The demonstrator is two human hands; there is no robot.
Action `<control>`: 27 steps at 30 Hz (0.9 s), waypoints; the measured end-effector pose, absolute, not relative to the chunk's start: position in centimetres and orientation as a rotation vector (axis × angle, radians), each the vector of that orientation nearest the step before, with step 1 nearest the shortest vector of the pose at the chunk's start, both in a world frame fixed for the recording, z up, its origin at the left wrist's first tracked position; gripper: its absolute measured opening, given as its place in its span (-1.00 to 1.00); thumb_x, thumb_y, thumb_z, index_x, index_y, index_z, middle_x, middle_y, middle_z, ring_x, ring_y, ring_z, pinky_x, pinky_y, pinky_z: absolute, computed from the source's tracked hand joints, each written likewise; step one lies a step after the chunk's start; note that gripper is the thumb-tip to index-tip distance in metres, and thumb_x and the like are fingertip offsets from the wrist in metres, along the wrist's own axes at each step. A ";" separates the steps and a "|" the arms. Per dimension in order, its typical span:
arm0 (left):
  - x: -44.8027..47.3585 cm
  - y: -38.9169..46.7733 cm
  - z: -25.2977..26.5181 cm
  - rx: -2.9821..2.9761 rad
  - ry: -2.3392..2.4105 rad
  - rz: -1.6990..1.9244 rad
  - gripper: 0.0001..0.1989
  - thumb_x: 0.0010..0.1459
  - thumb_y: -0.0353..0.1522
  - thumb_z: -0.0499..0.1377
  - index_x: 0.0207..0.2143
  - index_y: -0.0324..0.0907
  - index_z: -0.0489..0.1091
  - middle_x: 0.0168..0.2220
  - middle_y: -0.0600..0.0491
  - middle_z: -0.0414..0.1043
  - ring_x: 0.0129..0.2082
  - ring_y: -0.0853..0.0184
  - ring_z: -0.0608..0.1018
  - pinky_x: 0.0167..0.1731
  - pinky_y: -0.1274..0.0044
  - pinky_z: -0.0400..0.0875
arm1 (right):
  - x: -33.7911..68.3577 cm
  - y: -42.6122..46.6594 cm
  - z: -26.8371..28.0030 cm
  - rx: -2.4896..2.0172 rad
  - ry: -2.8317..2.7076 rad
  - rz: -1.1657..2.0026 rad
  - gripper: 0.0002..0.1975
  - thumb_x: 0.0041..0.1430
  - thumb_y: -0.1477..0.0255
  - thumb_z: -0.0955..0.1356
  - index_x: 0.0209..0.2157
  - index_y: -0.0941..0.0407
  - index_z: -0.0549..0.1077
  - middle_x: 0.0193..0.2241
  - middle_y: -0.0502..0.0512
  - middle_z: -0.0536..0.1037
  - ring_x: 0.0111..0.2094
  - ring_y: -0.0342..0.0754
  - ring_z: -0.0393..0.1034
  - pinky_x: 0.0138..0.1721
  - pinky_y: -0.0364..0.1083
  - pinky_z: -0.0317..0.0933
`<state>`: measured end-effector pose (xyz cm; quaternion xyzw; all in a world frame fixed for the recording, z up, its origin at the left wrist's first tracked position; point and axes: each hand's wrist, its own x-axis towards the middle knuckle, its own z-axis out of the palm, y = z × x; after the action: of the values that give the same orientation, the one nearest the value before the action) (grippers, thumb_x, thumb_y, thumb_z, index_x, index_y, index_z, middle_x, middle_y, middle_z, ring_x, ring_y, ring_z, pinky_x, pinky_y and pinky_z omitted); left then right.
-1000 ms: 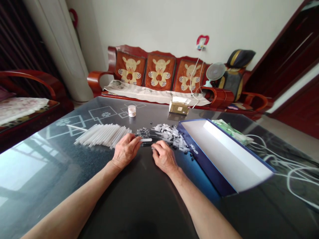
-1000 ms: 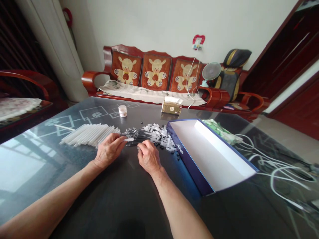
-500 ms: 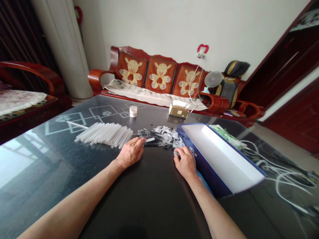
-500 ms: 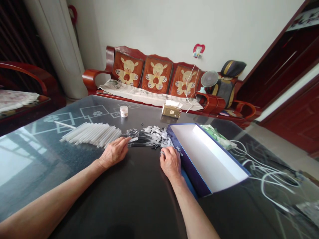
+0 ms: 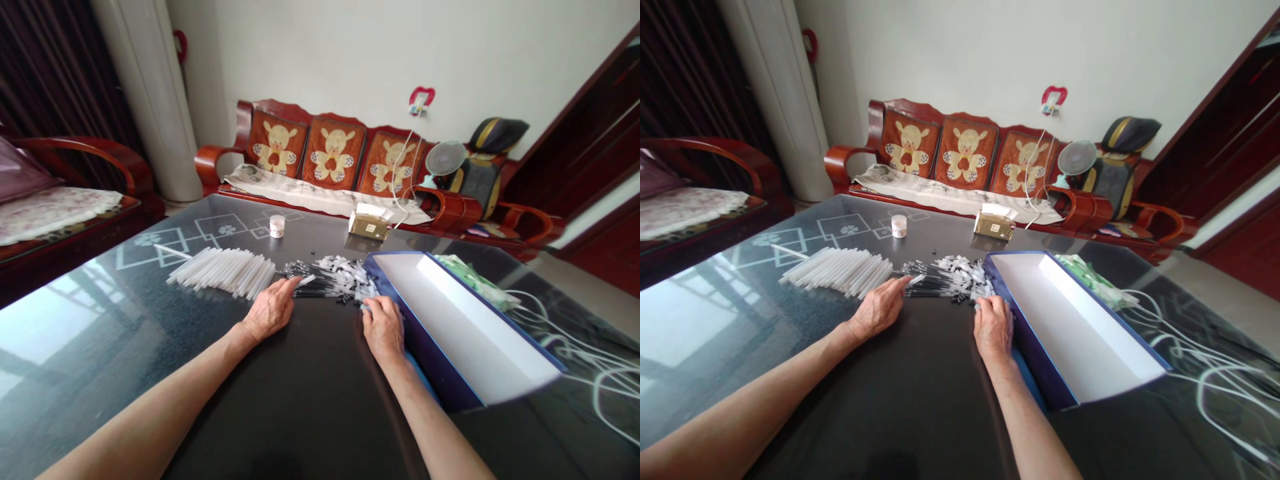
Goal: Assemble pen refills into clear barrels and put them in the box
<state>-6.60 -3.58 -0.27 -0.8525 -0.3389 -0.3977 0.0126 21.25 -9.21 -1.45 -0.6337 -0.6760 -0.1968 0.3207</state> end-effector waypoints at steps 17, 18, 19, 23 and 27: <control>-3.6 -1.7 -0.1 -2.315 -1.263 -1.283 -0.75 0.30 -0.40 -0.06 -0.06 -0.22 0.33 -0.33 -0.03 0.45 -0.27 0.32 0.52 -0.23 0.55 0.42 | 20.7 -9.6 -0.6 -1.583 -1.905 -0.566 -0.84 0.24 0.47 0.27 -0.25 0.08 0.51 -0.29 0.13 0.47 -0.24 0.02 0.29 -0.17 -0.01 0.11; -3.7 -1.6 -0.1 -2.298 -1.306 -1.291 -0.76 0.30 -0.38 -0.05 -0.06 -0.21 0.33 -0.32 -0.02 0.45 -0.28 0.32 0.52 -0.25 0.56 0.42 | 20.2 -9.5 -0.3 -1.543 -1.949 -0.553 -0.83 0.25 0.46 0.27 -0.24 0.08 0.51 -0.28 0.13 0.48 -0.23 0.01 0.30 -0.15 -0.01 0.11; -3.8 -1.6 0.0 -2.290 -1.354 -1.293 -0.76 0.31 -0.37 -0.04 -0.06 -0.20 0.33 -0.31 -0.02 0.46 -0.29 0.33 0.52 -0.28 0.58 0.41 | 19.5 -9.3 0.0 -1.504 -1.997 -0.535 -0.82 0.26 0.47 0.26 -0.22 0.08 0.51 -0.28 0.12 0.48 -0.22 0.01 0.31 -0.14 -0.01 0.11; -3.9 -1.3 -0.3 -2.289 -1.479 -1.280 -0.72 0.32 -0.34 -0.03 0.02 -0.17 0.32 -0.29 -0.02 0.47 -0.32 0.33 0.52 -0.38 0.60 0.38 | 15.6 -7.5 0.8 -1.413 -2.119 -0.467 -0.79 0.25 0.48 0.26 -0.15 0.09 0.50 -0.24 0.13 0.49 -0.19 0.03 0.30 -0.13 0.01 0.10; -3.9 -1.1 -0.6 -2.293 -1.450 -1.287 -0.73 0.31 -0.40 -0.06 -0.02 -0.21 0.32 -0.31 -0.04 0.45 -0.28 0.30 0.51 -0.29 0.55 0.41 | 13.0 -5.6 0.5 -1.404 -2.127 -0.429 -0.79 0.23 0.50 0.28 -0.16 0.09 0.51 -0.23 0.14 0.49 -0.18 0.05 0.29 -0.14 0.03 0.10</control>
<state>-3.90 -1.07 -0.56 -0.7617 -0.4819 -0.4276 0.0694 13.04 -5.58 0.54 -0.5224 -0.7912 -0.1596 0.2749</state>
